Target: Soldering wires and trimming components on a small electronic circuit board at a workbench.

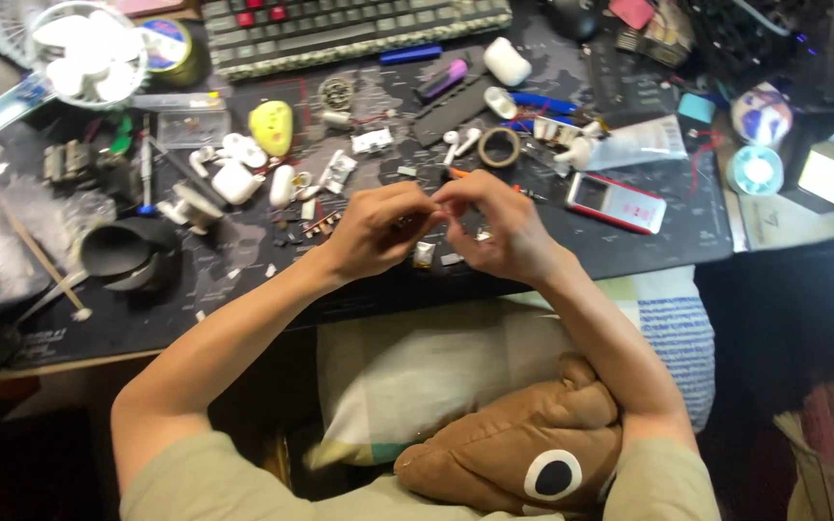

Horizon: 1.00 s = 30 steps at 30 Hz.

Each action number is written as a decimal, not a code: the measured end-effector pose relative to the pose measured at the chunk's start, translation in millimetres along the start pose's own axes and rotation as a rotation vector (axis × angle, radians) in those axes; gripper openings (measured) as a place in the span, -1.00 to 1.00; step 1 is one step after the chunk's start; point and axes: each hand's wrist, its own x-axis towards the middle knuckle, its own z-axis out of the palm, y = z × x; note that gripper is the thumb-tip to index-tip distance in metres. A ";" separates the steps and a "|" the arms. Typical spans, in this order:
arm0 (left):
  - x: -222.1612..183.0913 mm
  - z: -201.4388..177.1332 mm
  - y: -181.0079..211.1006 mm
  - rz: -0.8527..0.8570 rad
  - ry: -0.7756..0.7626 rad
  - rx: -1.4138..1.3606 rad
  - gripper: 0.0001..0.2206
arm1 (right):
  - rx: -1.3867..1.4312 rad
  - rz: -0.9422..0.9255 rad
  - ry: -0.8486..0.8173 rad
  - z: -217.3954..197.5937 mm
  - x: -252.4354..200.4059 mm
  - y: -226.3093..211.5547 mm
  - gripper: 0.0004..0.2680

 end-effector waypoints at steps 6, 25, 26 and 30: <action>-3.5 1.3 5.5 -0.031 0.000 0.057 -0.93 | 0.070 -0.064 -0.010 3.3 0.4 -5.0 -0.71; 15.6 -38.1 3.3 -0.176 0.121 0.064 -0.87 | -0.312 0.134 0.213 -80.5 -8.7 22.6 -0.91; 15.8 -37.3 1.9 -0.174 0.120 0.064 -0.87 | -0.313 0.133 0.216 -83.0 -5.0 21.8 -0.91; 14.5 -35.6 -3.4 -0.267 0.103 -0.065 -0.90 | -0.407 0.195 -0.003 -93.1 8.2 47.4 -0.88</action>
